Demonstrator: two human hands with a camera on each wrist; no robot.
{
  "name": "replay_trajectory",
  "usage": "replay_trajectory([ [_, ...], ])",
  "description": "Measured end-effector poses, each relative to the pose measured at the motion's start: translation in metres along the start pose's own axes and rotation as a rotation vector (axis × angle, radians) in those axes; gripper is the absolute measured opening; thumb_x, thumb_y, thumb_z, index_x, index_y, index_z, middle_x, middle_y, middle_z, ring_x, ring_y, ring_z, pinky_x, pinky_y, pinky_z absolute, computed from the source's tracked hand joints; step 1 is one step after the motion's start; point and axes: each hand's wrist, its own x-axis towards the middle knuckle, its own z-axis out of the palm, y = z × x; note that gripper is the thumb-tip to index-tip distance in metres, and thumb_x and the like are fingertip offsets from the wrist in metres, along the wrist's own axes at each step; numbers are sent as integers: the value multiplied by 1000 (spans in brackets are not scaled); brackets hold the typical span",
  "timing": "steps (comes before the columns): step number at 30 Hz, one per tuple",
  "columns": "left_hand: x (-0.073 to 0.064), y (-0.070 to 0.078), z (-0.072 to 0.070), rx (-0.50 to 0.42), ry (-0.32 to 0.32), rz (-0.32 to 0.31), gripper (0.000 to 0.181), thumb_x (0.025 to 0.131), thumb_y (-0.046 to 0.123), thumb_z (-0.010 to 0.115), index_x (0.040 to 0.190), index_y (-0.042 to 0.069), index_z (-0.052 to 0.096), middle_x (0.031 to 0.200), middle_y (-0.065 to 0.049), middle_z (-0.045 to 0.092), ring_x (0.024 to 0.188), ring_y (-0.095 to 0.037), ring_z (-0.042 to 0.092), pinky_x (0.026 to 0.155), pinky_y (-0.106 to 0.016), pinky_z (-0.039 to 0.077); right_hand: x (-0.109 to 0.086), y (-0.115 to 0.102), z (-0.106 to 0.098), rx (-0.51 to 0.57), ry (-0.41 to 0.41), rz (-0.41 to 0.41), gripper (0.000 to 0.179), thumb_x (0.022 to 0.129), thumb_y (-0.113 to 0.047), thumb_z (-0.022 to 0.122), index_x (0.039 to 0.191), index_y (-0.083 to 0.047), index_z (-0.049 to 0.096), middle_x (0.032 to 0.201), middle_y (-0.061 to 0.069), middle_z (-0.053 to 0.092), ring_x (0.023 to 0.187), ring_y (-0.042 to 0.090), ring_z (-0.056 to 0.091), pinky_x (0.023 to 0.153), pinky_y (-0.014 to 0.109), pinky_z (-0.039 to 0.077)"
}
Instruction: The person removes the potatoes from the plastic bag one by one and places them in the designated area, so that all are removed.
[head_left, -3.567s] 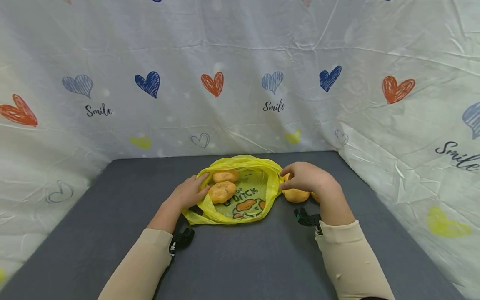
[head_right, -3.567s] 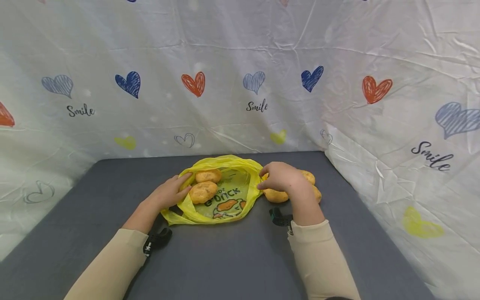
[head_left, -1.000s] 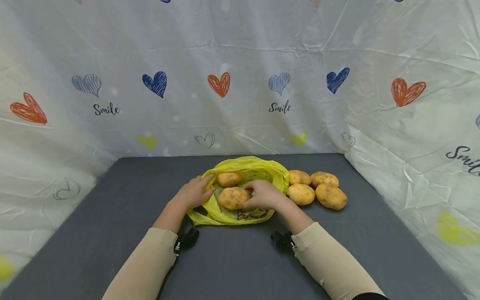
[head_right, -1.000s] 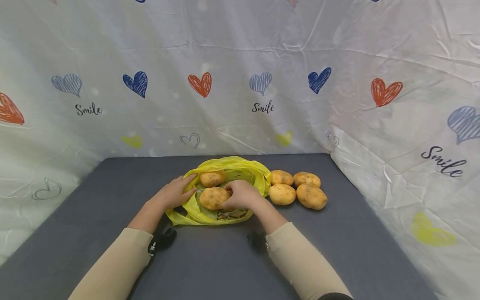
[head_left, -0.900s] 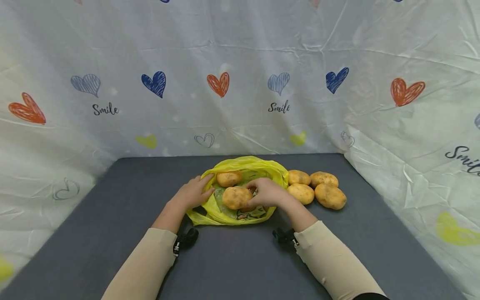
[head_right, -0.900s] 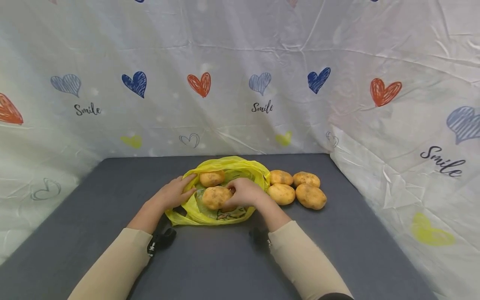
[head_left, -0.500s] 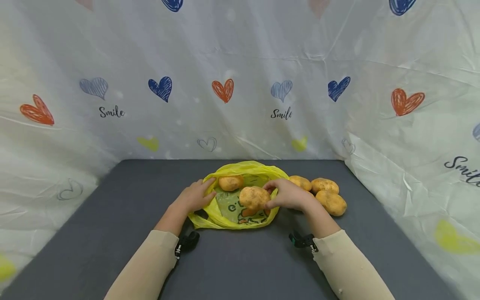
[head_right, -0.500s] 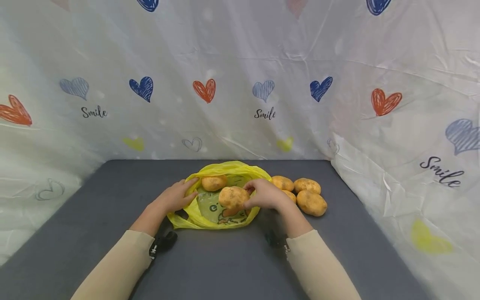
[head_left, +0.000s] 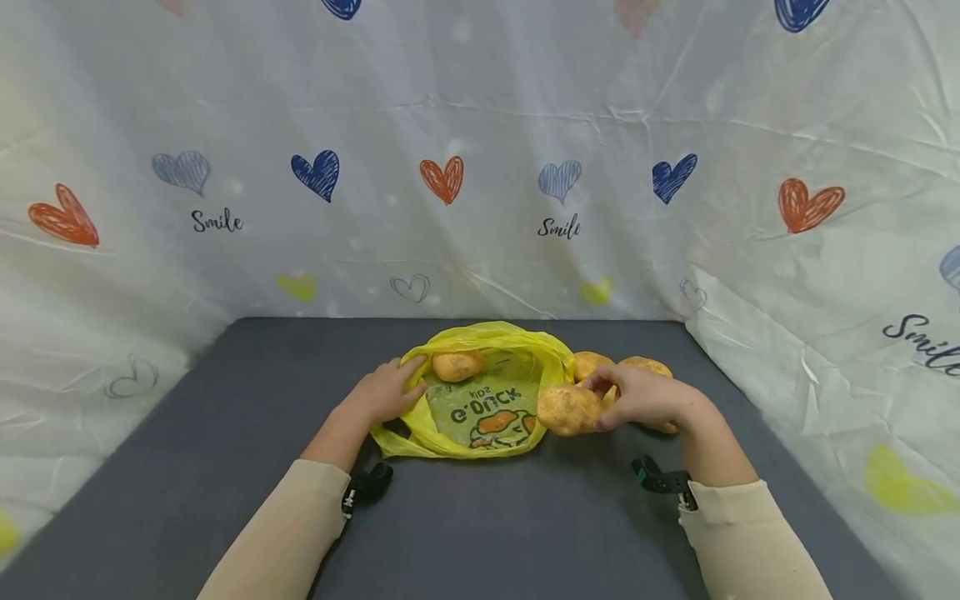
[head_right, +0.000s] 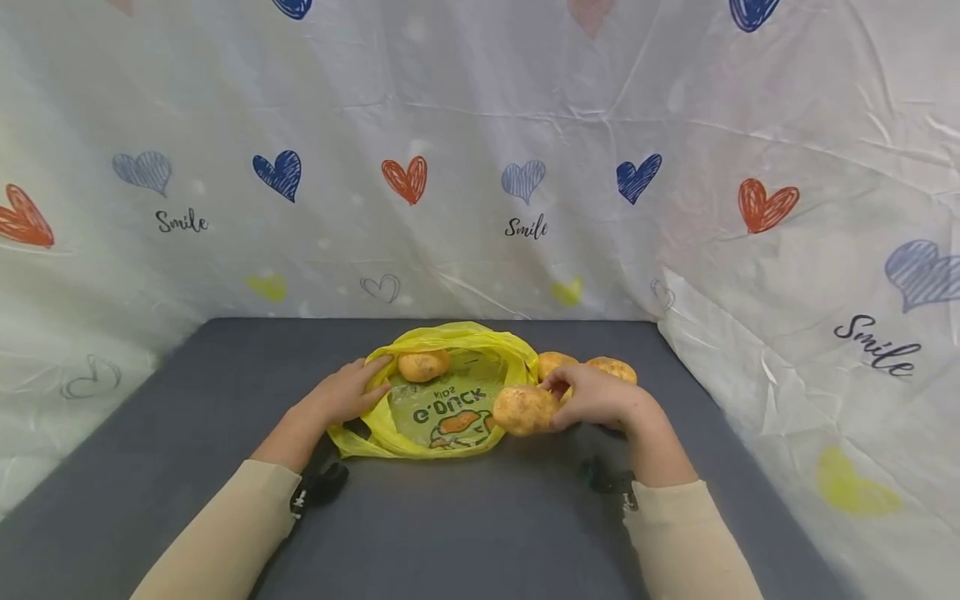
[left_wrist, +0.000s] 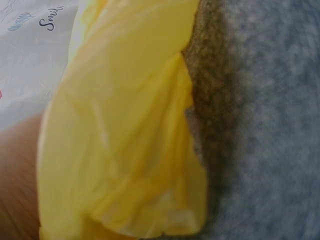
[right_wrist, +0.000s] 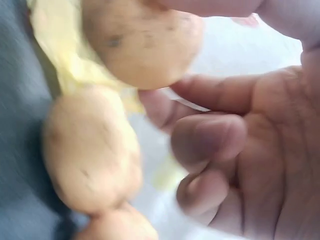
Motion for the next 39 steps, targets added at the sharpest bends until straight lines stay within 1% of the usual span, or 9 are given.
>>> replay_trajectory([
  [6, -2, 2, -2, -11, -19, -5, 63, 108, 41, 51, 164, 17, 31, 157, -34, 32, 140, -54, 36, 107, -68, 37, -18, 4, -17, -31, -96, 117, 51, 74, -9, 88, 118, 0, 63, 103, 8, 59, 94, 24, 55, 78, 36, 48],
  [12, -2, 1, -3, -18, -6, -8, 64, 109, 41, 50, 164, 17, 31, 157, -35, 31, 141, -54, 35, 107, -69, 36, -15, 6, -19, -15, -160, 248, 38, 72, -2, 84, 104, -4, 65, 82, 4, 54, 66, 16, 45, 59, 29, 38],
  [14, -1, -1, -2, -13, -4, -9, 64, 109, 41, 50, 164, 16, 30, 157, -35, 30, 141, -54, 35, 107, -69, 36, -12, 7, -16, -40, -169, 270, 35, 72, -2, 83, 102, -5, 66, 81, 3, 56, 62, 15, 43, 56, 27, 36],
  [20, -2, -1, 0, -10, -5, 3, 63, 109, 40, 50, 164, 15, 31, 157, -36, 31, 140, -55, 35, 106, -69, 36, -6, 9, -10, -115, -164, 291, 38, 74, -5, 85, 109, -5, 69, 98, 5, 62, 71, 19, 50, 59, 30, 42],
  [22, -2, -1, 0, -7, -5, 5, 63, 109, 40, 50, 164, 15, 31, 157, -36, 31, 140, -55, 36, 106, -69, 37, -6, 10, -9, -120, -165, 302, 38, 75, -6, 86, 109, -5, 70, 98, 5, 61, 72, 19, 49, 60, 30, 42],
  [27, 0, 0, -1, 1, -5, 9, 63, 109, 40, 50, 164, 15, 31, 156, -36, 31, 140, -55, 36, 106, -69, 37, -7, 12, -9, -116, -158, 325, 28, 75, -3, 85, 99, -5, 71, 78, 0, 51, 63, 15, 39, 55, 27, 33],
  [30, 1, 2, -2, -1, -8, 12, 64, 109, 40, 50, 164, 15, 30, 157, -35, 31, 140, -55, 36, 106, -69, 37, -8, 13, -9, -107, -149, 340, 24, 74, -2, 83, 94, -6, 70, 71, -1, 44, 61, 13, 35, 54, 27, 28],
  [34, 0, 2, -3, -7, -9, 12, 64, 109, 40, 50, 164, 15, 30, 157, -35, 31, 140, -55, 36, 107, -69, 37, -9, 8, -11, -131, -133, 342, 26, 76, -3, 85, 97, -3, 69, 80, 3, 50, 70, 18, 42, 60, 30, 35],
  [39, 1, 2, -3, -15, -17, 4, 64, 109, 40, 50, 164, 16, 30, 158, -34, 31, 141, -54, 35, 108, -69, 36, -15, -3, -15, -225, -94, 320, 40, 80, -14, 87, 113, 2, 70, 107, 11, 64, 89, 23, 56, 75, 37, 49],
])
